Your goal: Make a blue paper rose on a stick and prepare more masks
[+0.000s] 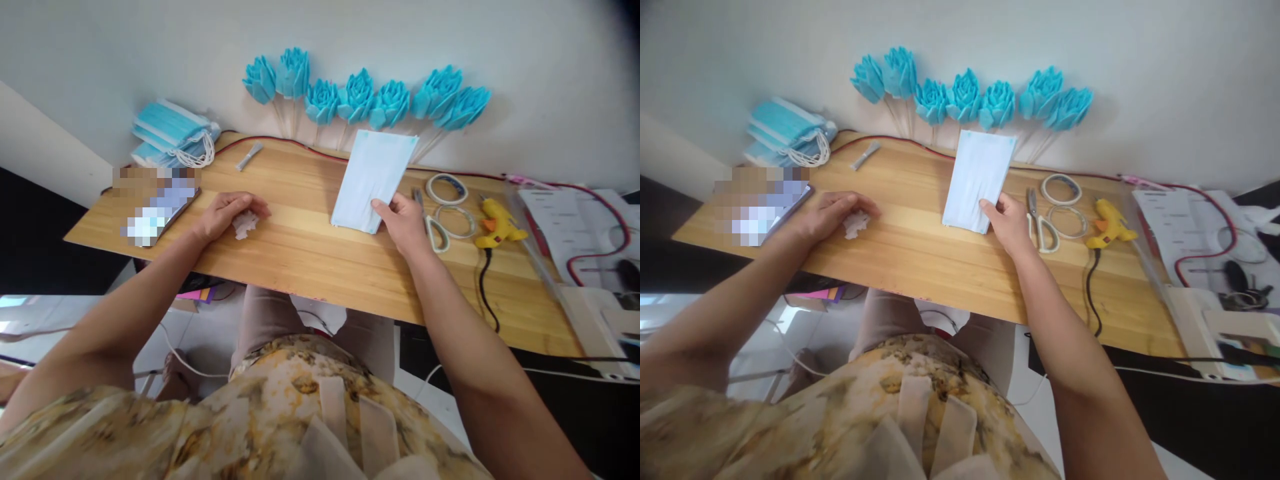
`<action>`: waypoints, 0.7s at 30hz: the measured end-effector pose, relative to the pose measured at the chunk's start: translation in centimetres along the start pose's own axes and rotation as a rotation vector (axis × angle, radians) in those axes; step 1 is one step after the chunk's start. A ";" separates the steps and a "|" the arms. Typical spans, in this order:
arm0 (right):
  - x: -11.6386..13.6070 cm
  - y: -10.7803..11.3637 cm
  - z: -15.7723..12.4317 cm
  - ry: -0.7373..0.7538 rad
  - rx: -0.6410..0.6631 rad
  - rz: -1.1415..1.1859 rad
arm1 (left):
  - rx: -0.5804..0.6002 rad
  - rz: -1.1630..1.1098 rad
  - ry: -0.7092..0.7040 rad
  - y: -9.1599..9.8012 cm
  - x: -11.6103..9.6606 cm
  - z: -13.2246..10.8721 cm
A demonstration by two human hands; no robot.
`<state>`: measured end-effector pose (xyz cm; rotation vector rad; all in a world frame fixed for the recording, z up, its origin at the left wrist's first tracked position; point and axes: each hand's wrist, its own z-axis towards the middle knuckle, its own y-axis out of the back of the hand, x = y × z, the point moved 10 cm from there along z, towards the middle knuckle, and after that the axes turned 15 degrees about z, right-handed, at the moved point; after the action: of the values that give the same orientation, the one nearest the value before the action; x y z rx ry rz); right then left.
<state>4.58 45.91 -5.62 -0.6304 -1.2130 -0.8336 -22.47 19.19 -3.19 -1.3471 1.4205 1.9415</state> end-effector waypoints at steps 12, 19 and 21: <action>-0.3 0.1 0.3 0.021 -0.001 0.001 | 0.013 -0.013 0.052 1.7 1.3 -3.4; 2.0 -0.4 -0.1 0.103 0.000 0.021 | -0.323 0.185 -0.242 2.7 -6.9 -3.0; 2.7 -0.3 -0.3 0.145 -0.010 0.086 | -0.323 0.161 -0.268 1.1 -8.8 -2.2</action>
<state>4.85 44.95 -3.08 -0.6154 -1.0438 -0.7997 -18.16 18.70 4.83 -1.0685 1.1541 2.4341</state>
